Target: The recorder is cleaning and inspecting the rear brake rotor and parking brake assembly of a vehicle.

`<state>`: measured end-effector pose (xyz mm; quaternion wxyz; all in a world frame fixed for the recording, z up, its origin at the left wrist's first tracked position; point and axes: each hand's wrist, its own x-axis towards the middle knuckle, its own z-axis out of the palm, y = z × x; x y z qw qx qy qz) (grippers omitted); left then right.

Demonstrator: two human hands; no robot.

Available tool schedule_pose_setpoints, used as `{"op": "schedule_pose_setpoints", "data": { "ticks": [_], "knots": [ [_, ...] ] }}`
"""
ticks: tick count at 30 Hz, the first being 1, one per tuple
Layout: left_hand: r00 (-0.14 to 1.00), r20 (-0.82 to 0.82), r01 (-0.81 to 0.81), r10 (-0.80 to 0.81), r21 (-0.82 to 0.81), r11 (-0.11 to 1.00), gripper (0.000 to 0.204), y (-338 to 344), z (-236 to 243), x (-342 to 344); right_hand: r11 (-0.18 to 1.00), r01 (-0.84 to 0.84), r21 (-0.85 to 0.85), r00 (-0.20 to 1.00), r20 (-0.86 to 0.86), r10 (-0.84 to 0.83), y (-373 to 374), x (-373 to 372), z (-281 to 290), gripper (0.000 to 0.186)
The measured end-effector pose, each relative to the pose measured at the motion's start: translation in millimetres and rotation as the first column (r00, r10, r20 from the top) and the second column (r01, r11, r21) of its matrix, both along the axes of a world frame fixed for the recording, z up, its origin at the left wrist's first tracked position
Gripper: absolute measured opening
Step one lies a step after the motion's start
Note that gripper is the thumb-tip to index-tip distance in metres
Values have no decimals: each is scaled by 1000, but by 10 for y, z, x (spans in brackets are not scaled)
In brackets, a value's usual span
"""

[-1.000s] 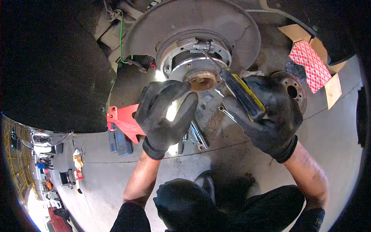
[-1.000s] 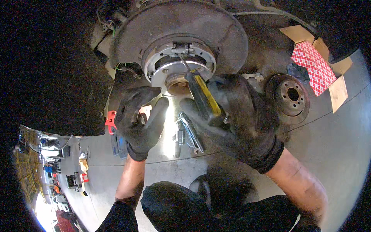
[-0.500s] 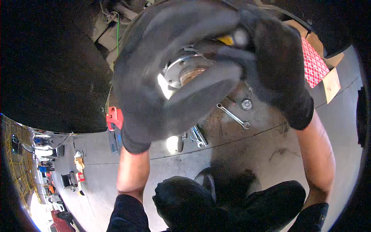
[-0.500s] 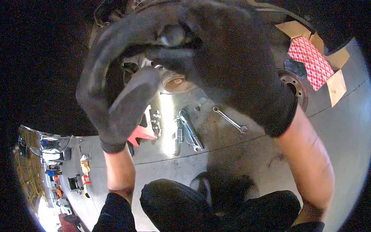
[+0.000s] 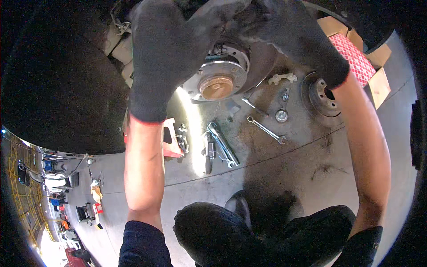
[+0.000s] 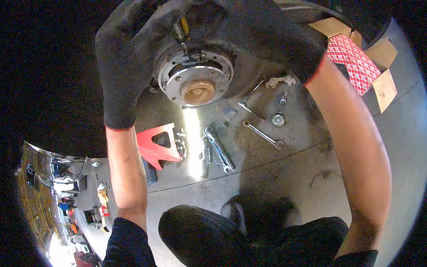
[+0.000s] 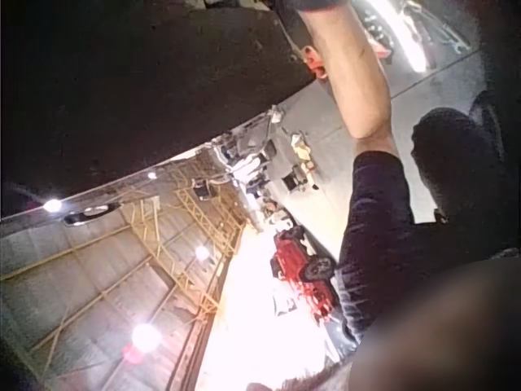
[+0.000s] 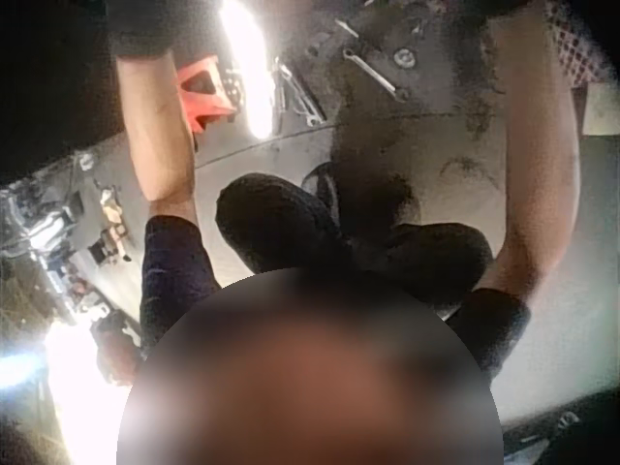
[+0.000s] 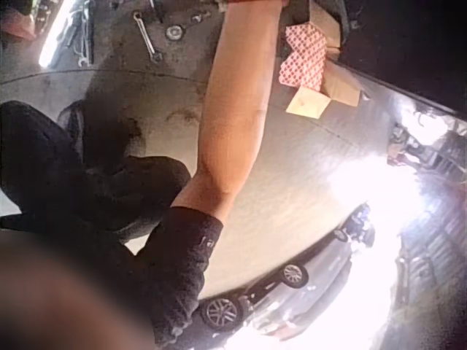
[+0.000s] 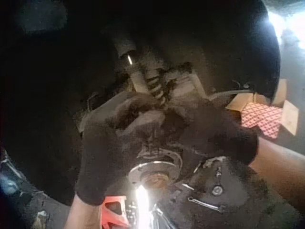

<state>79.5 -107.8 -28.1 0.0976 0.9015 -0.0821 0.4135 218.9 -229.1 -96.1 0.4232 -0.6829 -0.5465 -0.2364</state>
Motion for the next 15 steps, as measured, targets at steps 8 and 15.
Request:
{"op": "schedule_pose_setpoints", "data": {
  "ticks": [8,15],
  "knots": [
    [986,119,106,-117,94,990,20,360,-79,188,975,160,153,841,496,-216,511,348,-788,39],
    [975,180,-154,132,115,981,20,418,-219,186,960,64,272,851,488,-195,583,290,-870,36]
  ]
}}
